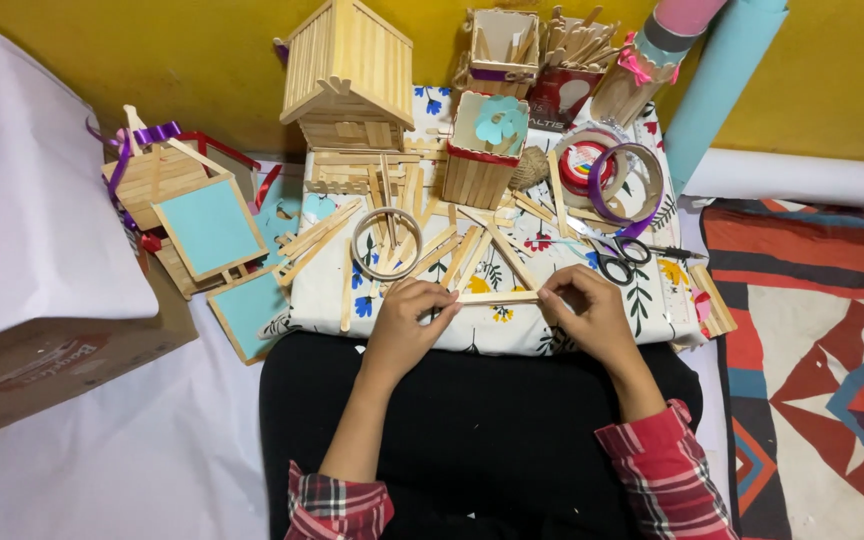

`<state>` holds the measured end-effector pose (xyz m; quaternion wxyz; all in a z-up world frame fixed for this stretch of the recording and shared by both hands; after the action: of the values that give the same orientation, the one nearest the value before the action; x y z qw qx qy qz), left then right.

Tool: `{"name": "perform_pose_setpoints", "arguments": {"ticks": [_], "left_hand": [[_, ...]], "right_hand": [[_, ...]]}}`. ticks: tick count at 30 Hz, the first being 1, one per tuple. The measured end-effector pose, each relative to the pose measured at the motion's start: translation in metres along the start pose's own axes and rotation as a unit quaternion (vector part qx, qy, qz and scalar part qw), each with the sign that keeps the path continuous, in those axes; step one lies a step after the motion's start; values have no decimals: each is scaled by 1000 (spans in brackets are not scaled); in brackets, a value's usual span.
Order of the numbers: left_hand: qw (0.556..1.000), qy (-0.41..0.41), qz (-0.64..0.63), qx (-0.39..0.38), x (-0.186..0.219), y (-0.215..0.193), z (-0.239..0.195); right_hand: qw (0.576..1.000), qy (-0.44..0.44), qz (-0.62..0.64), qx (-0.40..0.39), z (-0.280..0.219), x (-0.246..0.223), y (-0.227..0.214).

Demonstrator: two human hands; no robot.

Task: The person assembles a model structure from wooden sticks by cutting pieces of tape with scissors, then using the tape to attach the wooden sticks together. The person repeatedly peels tape from the wooden sticks and aligns them by hand.

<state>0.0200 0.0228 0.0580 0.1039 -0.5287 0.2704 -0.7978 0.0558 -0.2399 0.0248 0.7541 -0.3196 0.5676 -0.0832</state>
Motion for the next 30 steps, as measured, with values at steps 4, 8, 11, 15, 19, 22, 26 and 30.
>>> {"name": "perform_pose_setpoints", "arguments": {"ticks": [4,8,11,15,19,22,26,30], "left_hand": [[1000,-3,2,0,-1,2,-2],[998,-10,-56,38,-16,-2,-6],[995,-34,-40,87,-4,-29,-11],[967,-58,240,58,2,-50,-4],[964,-48,255,62,-26,-39,-1],[966,-39,239,91,-33,-36,-6],[975,-27,185,122,-23,-46,-7],[986,23,102,131,-16,-35,6]], "right_hand": [[1000,-4,2,-12,0,1,3],[999,24,44,-18,0,10,3],[996,48,73,-25,-1,11,2],[998,33,56,-13,0,14,4],[999,28,-7,-17,4,10,7],[1000,25,-9,-10,1,9,7],[999,30,-10,5,6,2,7],[999,42,-21,4,13,-11,3]]}}
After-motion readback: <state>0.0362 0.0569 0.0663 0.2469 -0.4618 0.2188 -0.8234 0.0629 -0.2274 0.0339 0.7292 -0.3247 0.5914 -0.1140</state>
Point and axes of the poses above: each hand's wrist, its own z-axis towards the middle knuckle, its own y-axis out of the palm, x = y × z, the point moved 8 cm from there along z, towards the middle knuckle, and after that the axes turned 14 degrees about -x, right-handed, at the moved point
